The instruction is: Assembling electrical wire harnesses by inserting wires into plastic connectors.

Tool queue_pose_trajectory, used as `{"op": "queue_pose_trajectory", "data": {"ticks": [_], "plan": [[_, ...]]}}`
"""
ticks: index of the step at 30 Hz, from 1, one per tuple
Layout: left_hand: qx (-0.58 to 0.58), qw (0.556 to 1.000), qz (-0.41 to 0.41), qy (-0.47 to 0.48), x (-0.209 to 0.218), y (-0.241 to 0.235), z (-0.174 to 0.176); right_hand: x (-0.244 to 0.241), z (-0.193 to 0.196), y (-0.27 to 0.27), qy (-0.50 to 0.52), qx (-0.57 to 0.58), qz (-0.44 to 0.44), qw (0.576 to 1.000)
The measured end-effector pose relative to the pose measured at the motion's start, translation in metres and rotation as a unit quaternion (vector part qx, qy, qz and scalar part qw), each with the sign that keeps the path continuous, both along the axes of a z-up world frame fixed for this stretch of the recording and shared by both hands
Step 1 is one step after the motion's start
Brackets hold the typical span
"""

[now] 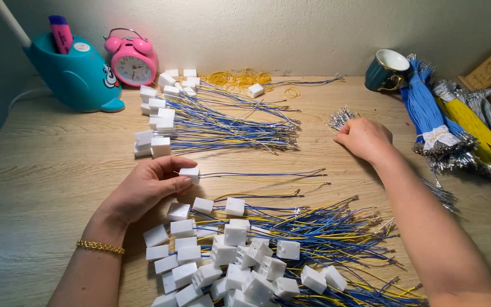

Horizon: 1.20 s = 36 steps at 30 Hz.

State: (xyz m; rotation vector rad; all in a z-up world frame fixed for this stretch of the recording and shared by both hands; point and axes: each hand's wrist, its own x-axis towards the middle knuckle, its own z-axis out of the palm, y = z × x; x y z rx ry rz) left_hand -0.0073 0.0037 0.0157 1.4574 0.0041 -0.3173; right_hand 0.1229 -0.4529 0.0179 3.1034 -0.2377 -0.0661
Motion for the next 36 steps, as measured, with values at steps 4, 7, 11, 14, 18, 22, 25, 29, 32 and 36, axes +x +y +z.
{"op": "queue_pose_trajectory", "data": {"ticks": [4, 7, 11, 14, 18, 22, 25, 29, 32, 36], "plan": [[0.004, 1.0, 0.0, -0.013, 0.001, 0.001, -0.006, -0.012, 0.015, 0.016, 0.045, 0.017, 0.004, 0.999], [-0.007, 1.0, -0.004, -0.006, 0.002, 0.001, 0.0, -0.028, 0.034, 0.035, 0.071, 0.031, 0.031, 0.997], [-0.007, 1.0, -0.011, -0.005, -0.001, -0.001, 0.009, -0.069, 0.072, 0.09, 0.069, 0.182, 0.102, 0.976], [0.011, 1.0, -0.012, 0.017, -0.004, -0.001, 0.014, -0.086, 0.078, 0.121, 0.094, 0.222, 0.121, 0.963], [-0.006, 0.999, -0.036, -0.018, -0.006, 0.0, 0.011, -0.097, 0.091, 0.155, 0.105, 0.24, 0.133, 0.956], [0.007, 0.999, -0.025, 0.02, -0.003, 0.0, 0.01, -0.081, 0.078, 0.132, 0.102, 0.168, 0.113, 0.974], [0.016, 0.999, -0.024, 0.021, -0.002, 0.001, 0.008, -0.069, 0.071, 0.101, 0.073, -0.13, 0.045, 0.988], [-0.019, 0.999, -0.028, 0.036, 0.0, 0.003, 0.006, -0.095, 0.096, 0.107, -0.036, -0.004, 0.117, 0.993], [-0.037, 0.998, -0.026, 0.04, 0.0, 0.003, 0.002, -0.119, 0.109, 0.154, -0.076, 0.227, 0.267, 0.933], [-0.046, 0.998, -0.022, 0.047, -0.004, 0.001, 0.013, -0.109, 0.089, 0.21, -0.045, 0.244, 0.356, 0.901]]}}
